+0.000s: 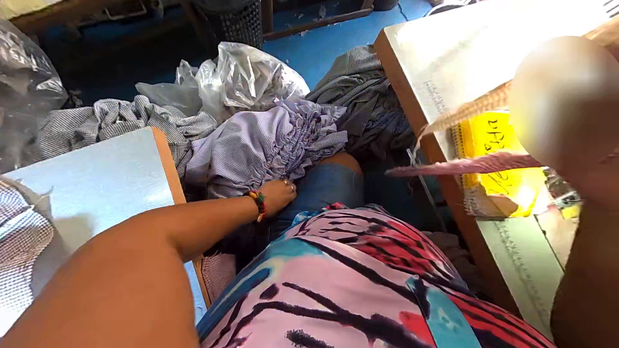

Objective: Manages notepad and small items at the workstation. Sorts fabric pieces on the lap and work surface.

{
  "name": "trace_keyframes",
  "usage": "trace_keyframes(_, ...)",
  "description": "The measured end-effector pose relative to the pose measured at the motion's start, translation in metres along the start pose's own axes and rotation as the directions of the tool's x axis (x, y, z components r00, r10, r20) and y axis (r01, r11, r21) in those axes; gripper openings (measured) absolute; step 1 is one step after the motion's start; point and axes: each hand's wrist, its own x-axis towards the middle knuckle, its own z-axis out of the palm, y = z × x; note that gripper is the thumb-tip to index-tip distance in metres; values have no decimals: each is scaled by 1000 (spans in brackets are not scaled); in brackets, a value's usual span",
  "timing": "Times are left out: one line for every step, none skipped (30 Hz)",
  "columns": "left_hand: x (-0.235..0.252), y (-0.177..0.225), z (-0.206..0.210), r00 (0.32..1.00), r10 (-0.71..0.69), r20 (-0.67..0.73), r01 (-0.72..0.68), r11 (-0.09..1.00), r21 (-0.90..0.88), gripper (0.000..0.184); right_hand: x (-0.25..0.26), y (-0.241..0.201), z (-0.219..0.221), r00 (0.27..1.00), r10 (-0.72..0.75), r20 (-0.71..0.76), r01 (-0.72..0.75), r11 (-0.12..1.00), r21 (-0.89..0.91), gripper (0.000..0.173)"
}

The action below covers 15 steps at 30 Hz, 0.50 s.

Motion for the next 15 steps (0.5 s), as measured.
trace_keyframes(6,-4,10,994,95,57,-100,992,82,36,3,3,15,999,48,23,-47,997,-60,31)
trace_keyframes(13,-12,16,983,143,118,-160,976,150,41,5,7,31,993,113,26,-109,987,-114,30)
trace_keyframes(18,-21,20,968,165,192,-205,956,212,40,7,11,46,982,189,7,-185,969,-163,32)
trace_keyframes(22,-28,22,947,188,261,-255,933,255,36,7,18,56,966,260,-1,-255,948,-191,35)
trace_keyframes(23,-32,25,926,212,312,-302,912,278,33,7,28,61,947,321,-10,-317,928,-196,37)
trace_keyframes(23,-35,28,915,233,330,-329,903,276,32,7,38,63,930,367,-18,-363,912,-190,36)
trace_keyframes(24,-35,26,904,232,359,-339,900,274,33,8,47,65,918,396,-19,-392,900,-192,33)
trace_keyframes(25,-31,17,883,182,432,-314,913,259,33,10,54,66,908,420,-14,-414,890,-192,30)
trace_keyframes(24,-26,8,859,115,498,-261,937,234,31,10,61,66,895,445,-10,-438,877,-196,28)
trace_keyframes(23,-23,1,849,58,524,-197,957,214,30,11,65,67,883,469,-9,-461,865,-198,29)
trace_keyframes(23,-22,-5,848,23,530,-161,963,216,28,14,69,68,875,485,-16,-478,856,-195,32)
trace_keyframes(22,-21,-8,853,3,522,-144,962,231,26,17,72,70,868,497,-23,-491,849,-196,36)
trace_keyframes(22,-18,-9,853,-17,521,-134,958,252,26,18,76,73,861,507,-35,-504,841,-195,38)
trace_keyframes(23,-15,-9,838,-33,544,-163,937,308,28,20,80,77,857,513,-49,-512,836,-199,38)
trace_keyframes(24,-11,-10,823,-48,566,-193,914,358,30,23,86,81,857,512,-57,-512,835,-201,36)
